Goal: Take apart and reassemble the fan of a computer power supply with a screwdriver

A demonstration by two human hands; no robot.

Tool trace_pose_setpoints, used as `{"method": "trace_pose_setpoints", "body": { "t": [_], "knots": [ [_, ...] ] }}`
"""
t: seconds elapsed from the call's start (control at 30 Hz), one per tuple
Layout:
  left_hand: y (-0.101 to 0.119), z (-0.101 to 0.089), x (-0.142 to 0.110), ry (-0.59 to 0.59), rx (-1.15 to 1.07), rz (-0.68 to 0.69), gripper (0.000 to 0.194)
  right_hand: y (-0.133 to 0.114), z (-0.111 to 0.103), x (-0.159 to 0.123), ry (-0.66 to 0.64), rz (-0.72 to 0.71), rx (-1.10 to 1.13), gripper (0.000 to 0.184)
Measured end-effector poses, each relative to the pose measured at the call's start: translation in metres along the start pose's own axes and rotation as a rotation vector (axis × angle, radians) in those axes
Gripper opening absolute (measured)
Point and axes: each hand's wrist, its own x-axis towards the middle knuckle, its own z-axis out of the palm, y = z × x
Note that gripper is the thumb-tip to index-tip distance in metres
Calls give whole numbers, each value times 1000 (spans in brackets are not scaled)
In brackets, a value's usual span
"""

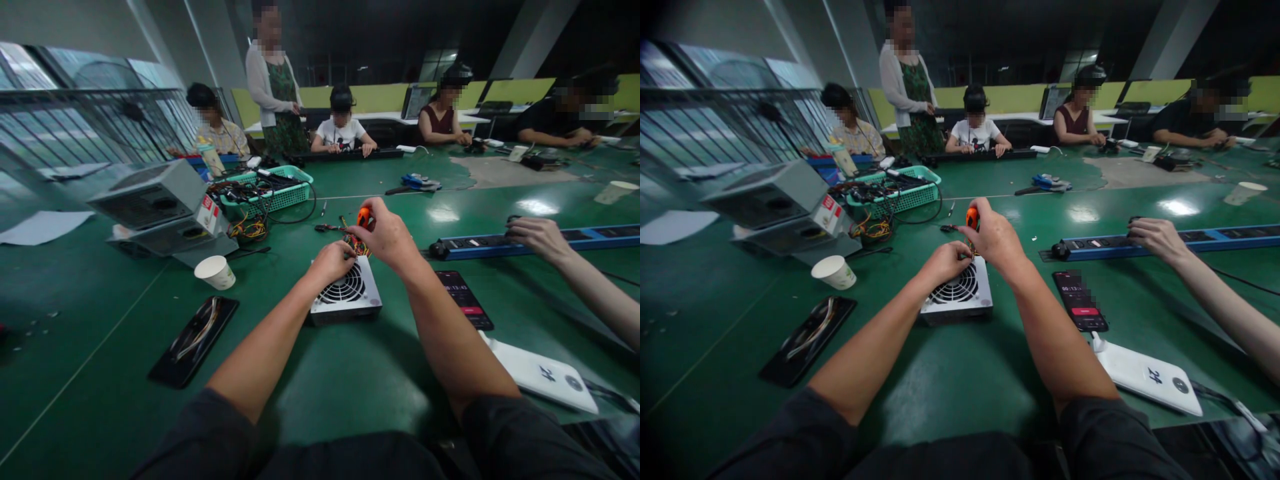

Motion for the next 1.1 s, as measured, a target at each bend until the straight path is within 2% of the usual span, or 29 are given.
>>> {"method": "trace_pose_setpoints", "body": {
  "t": [0.3, 0.5, 0.7, 0.93, 1.1],
  "knots": [
    [7, -2, -2, 2, 69, 10, 19, -8, -6, -2, -109, -147, 64, 44],
    [5, 0, -3, 36, 54, 13, 20, -6, -5, -1, -2, -87, -26, 30],
    [6, -1, -4, 25, 59, 24, 20, -7, -4, -2, -86, -155, 2, 49],
    [5, -1, -3, 35, 53, 22, 19, -9, -6, -2, -11, -125, -114, 37],
    [5, 0, -4, 36, 79, 30, 19, -8, -9, -2, -76, -185, -38, 47]
  ]
}}
